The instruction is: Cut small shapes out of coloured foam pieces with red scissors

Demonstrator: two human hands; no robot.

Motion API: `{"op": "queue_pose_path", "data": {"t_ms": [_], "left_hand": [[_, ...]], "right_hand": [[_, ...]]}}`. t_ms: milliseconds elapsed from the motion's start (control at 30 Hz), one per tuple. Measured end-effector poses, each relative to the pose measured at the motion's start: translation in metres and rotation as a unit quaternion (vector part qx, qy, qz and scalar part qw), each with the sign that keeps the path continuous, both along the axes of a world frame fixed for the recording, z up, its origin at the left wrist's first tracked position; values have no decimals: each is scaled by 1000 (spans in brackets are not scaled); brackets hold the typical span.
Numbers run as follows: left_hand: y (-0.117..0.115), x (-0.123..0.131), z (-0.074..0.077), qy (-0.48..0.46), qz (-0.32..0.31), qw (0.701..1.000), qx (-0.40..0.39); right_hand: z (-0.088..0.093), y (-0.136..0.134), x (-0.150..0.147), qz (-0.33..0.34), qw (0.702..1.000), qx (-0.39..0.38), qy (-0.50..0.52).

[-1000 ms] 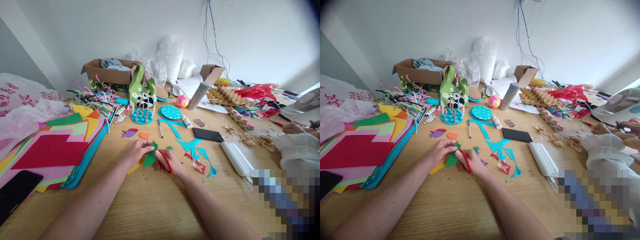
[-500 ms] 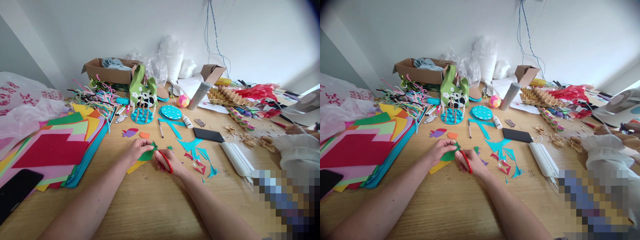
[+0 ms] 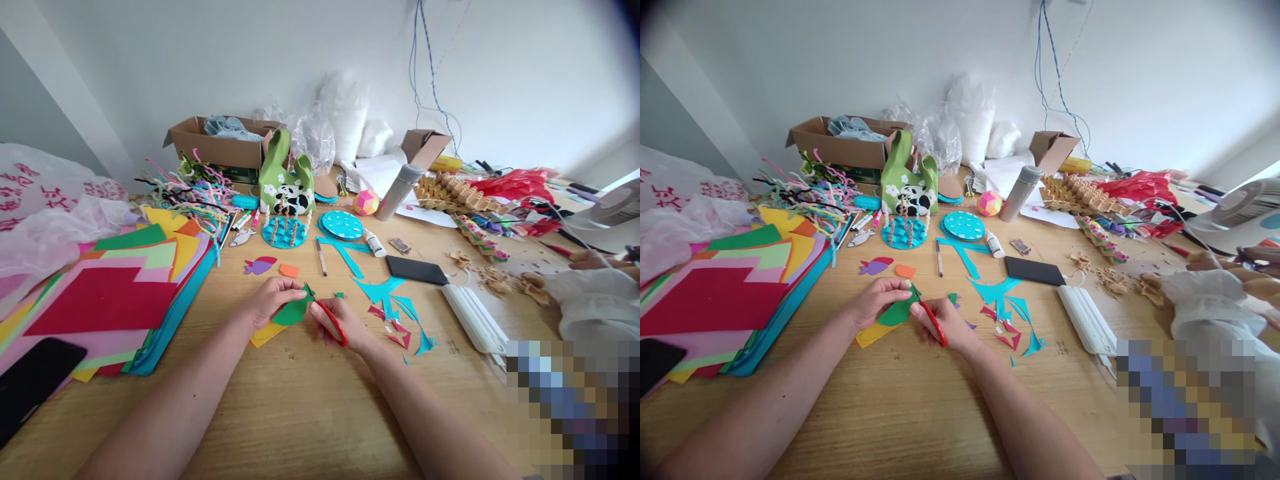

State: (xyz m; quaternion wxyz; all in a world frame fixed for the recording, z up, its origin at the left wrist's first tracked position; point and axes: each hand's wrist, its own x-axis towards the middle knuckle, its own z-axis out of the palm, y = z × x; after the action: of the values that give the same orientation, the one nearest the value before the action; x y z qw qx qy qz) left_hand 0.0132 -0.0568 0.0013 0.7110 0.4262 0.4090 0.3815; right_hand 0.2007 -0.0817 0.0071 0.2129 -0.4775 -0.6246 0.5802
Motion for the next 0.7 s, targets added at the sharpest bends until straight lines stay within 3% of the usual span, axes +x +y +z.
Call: {"op": "queue_pose_path", "data": {"t_ms": [133,233,333,533,700], "left_hand": [[0,-4,-2,-27,-76,996,-42],[0,-6,-3,-36,-81,995,-54],[2,-6,-1,-64,-37,995,-70],[2,4,0,-165,112,972,-123],[-2,17,-2,-232,146,947,-166]], "right_hand": [[3,0,0,-33,999,18,17],[7,0,-1,-54,998,30,23],[8,-1,-2,-75,997,27,24],[4,-2,-5,-113,993,30,32],[2,-4,-8,-133,989,36,50]]}}
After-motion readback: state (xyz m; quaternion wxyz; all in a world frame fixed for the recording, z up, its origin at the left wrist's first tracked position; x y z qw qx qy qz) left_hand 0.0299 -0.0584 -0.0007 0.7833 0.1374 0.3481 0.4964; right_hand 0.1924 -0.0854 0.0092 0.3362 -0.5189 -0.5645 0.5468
